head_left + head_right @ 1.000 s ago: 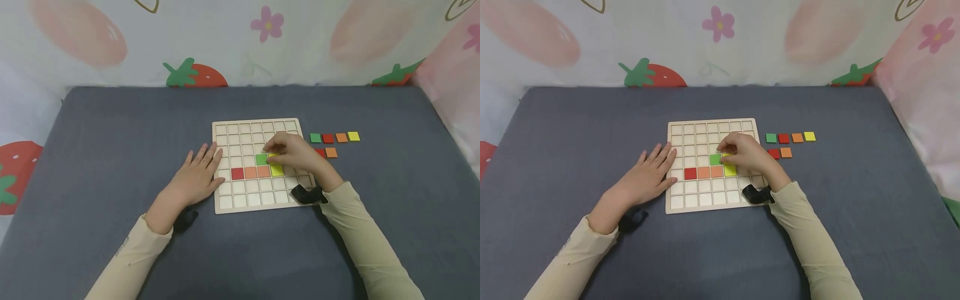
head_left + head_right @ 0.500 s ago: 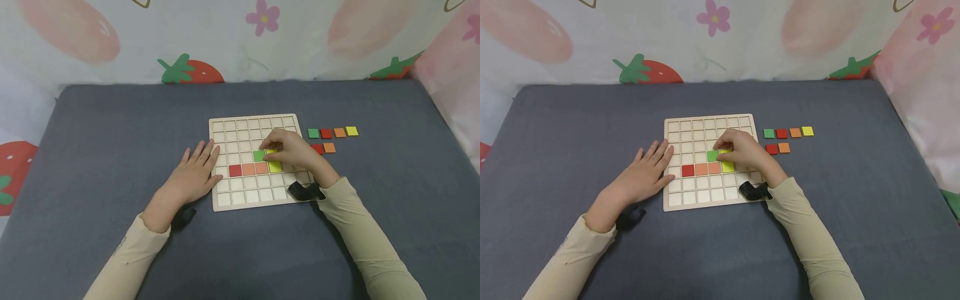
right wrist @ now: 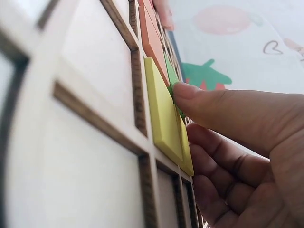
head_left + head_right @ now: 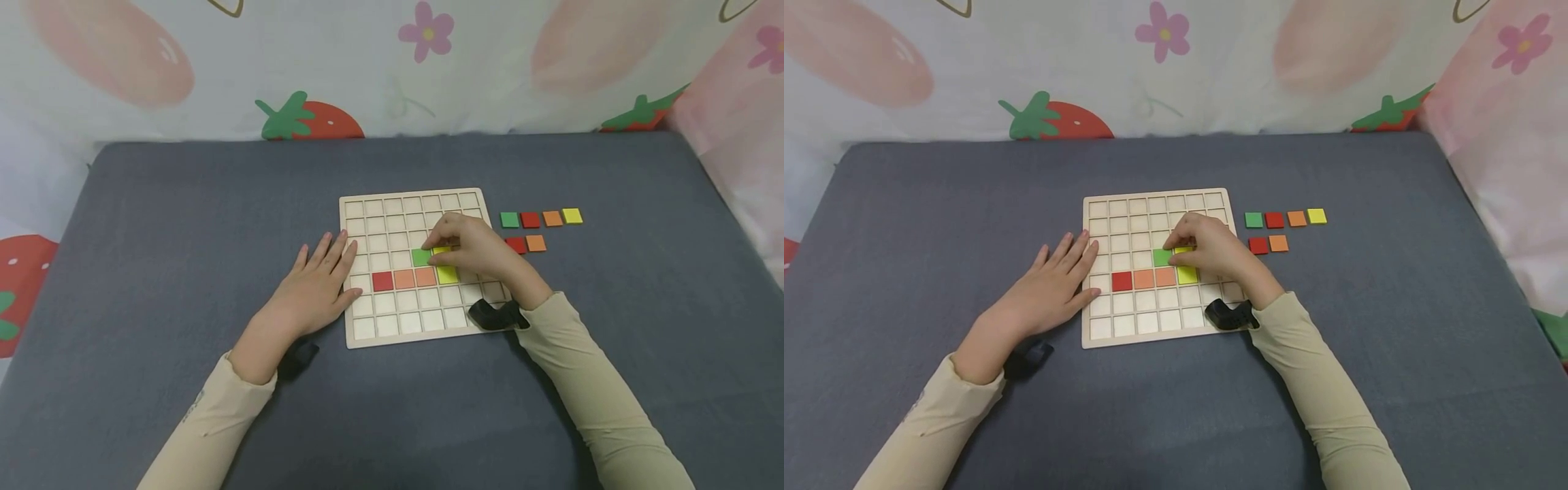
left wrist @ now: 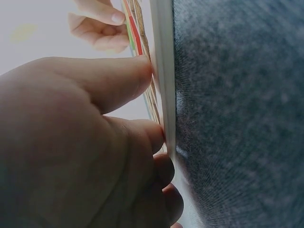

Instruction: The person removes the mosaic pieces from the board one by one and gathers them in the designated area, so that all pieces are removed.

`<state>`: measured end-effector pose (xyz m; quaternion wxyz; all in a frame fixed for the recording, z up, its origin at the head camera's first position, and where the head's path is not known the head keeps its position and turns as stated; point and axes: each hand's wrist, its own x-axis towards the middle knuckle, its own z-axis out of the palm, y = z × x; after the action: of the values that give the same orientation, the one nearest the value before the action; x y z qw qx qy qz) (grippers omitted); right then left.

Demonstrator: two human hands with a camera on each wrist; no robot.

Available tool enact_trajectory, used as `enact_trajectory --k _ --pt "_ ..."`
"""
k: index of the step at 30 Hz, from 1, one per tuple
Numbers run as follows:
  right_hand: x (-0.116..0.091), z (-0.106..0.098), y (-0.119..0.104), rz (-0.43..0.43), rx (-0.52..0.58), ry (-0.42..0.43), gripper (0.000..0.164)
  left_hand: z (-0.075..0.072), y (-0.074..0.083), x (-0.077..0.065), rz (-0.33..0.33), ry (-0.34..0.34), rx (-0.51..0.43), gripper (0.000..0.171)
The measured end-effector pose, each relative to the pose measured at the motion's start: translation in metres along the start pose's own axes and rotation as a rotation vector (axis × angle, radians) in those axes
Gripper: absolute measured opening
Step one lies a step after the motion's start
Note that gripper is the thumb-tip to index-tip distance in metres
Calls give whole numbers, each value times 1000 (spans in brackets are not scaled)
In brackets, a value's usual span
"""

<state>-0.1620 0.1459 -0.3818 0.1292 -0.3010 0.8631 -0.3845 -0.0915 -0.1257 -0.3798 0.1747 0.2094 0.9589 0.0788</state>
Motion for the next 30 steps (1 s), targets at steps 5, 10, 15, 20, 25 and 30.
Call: enact_trajectory --k 5,10,15,20,25,30 --pt "0 1 1 -7 1 1 18 0 0 0 -2 -2 -4 73" --pt "0 1 -1 -16 -1 -6 22 0 1 0 -3 -4 -7 73" --pt "0 1 -2 2 -5 -7 21 0 1 1 0 -2 -11 73" --pt "0 2 -1 22 -11 -9 22 0 1 0 4 3 -12 73" --pt "1 1 -2 25 -27 -18 25 0 0 0 8 1 -11 73" --pt "1 1 -3 -17 -104 -18 23 0 0 0 6 0 -14 73"
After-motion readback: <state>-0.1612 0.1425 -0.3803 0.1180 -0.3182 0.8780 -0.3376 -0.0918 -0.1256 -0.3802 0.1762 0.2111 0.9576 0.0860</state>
